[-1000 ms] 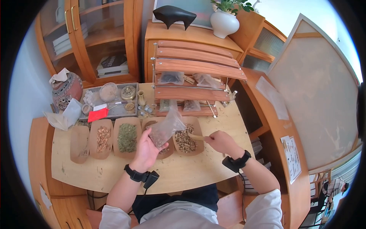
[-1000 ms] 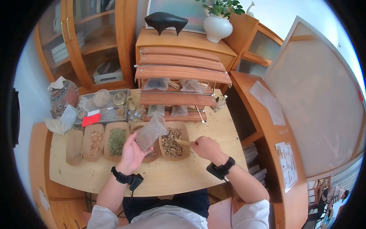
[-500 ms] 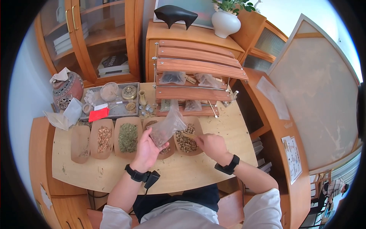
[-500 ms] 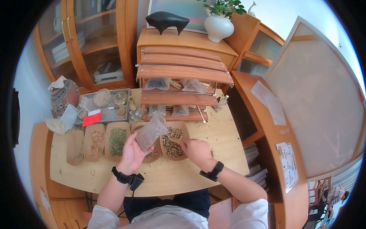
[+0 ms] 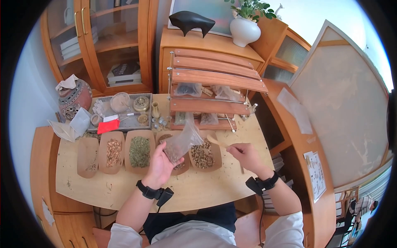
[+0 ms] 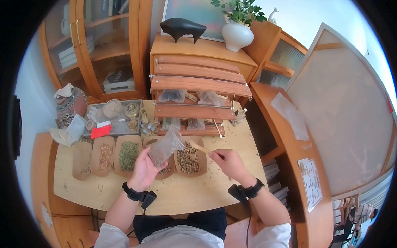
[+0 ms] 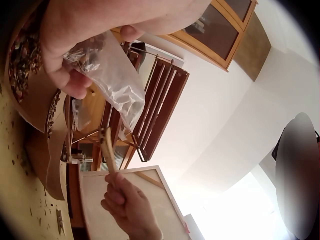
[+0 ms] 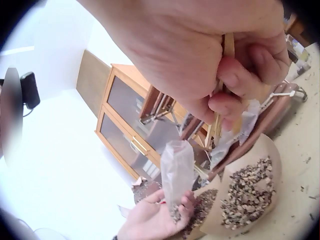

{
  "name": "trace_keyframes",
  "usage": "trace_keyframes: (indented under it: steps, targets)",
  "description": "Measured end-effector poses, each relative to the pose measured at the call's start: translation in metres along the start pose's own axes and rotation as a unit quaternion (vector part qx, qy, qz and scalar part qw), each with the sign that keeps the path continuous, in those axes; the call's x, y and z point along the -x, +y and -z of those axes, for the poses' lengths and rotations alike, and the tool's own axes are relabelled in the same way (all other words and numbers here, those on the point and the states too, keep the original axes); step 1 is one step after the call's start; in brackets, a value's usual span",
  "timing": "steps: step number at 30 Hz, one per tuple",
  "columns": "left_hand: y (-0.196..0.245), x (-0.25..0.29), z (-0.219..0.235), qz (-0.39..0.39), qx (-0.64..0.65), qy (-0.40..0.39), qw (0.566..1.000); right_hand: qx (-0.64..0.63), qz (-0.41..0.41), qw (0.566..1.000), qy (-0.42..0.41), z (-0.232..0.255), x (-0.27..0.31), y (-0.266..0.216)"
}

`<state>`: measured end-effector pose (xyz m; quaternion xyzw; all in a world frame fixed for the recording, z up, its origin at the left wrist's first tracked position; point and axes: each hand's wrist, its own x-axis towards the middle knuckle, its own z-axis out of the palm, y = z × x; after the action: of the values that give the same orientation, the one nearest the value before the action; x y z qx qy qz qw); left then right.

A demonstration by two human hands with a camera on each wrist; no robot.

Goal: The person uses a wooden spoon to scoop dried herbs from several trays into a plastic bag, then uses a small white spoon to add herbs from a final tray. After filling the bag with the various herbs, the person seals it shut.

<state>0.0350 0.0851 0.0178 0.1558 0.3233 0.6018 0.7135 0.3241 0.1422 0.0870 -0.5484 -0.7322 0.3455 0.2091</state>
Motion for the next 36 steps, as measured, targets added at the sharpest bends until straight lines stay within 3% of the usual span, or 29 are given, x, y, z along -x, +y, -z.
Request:
trace_keyframes:
  steps: [4,9,19,22,25,28,31,36]
  targets:
    - [-0.002,0.000,-0.003,0.011,-0.009,0.000,1.000,-0.053,0.016,0.998,-0.017,0.014,0.001,-0.028]
    - [-0.005,0.000,0.000,0.025,-0.011,-0.021,0.999,-0.032,0.015,0.999,-0.023,0.008,-0.001,-0.052]
    - [-0.003,0.004,-0.006,0.026,0.003,-0.013,1.000,-0.059,-0.019,0.998,-0.015,0.022,0.002,-0.042]
    - [-0.004,0.001,-0.001,0.010,0.003,0.004,1.000,0.033,-0.056,0.997,-0.037,0.025,-0.003,-0.024]
    - [-0.004,0.000,0.000,0.009,0.004,0.010,1.000,0.134,-0.034,0.990,-0.038,0.010,-0.018,0.011]
    - [-0.004,-0.001,0.000,0.009,0.002,0.008,1.000,0.172,-0.031,0.984,-0.046,-0.005,-0.033,0.021]
    - [-0.004,-0.001,0.000,0.007,-0.002,0.006,1.000,0.208,0.012,0.978,-0.004,-0.024,-0.036,0.022]
    - [-0.002,0.000,-0.003,0.007,0.004,0.008,1.000,0.219,0.041,0.973,-0.059,-0.019,-0.029,0.016]
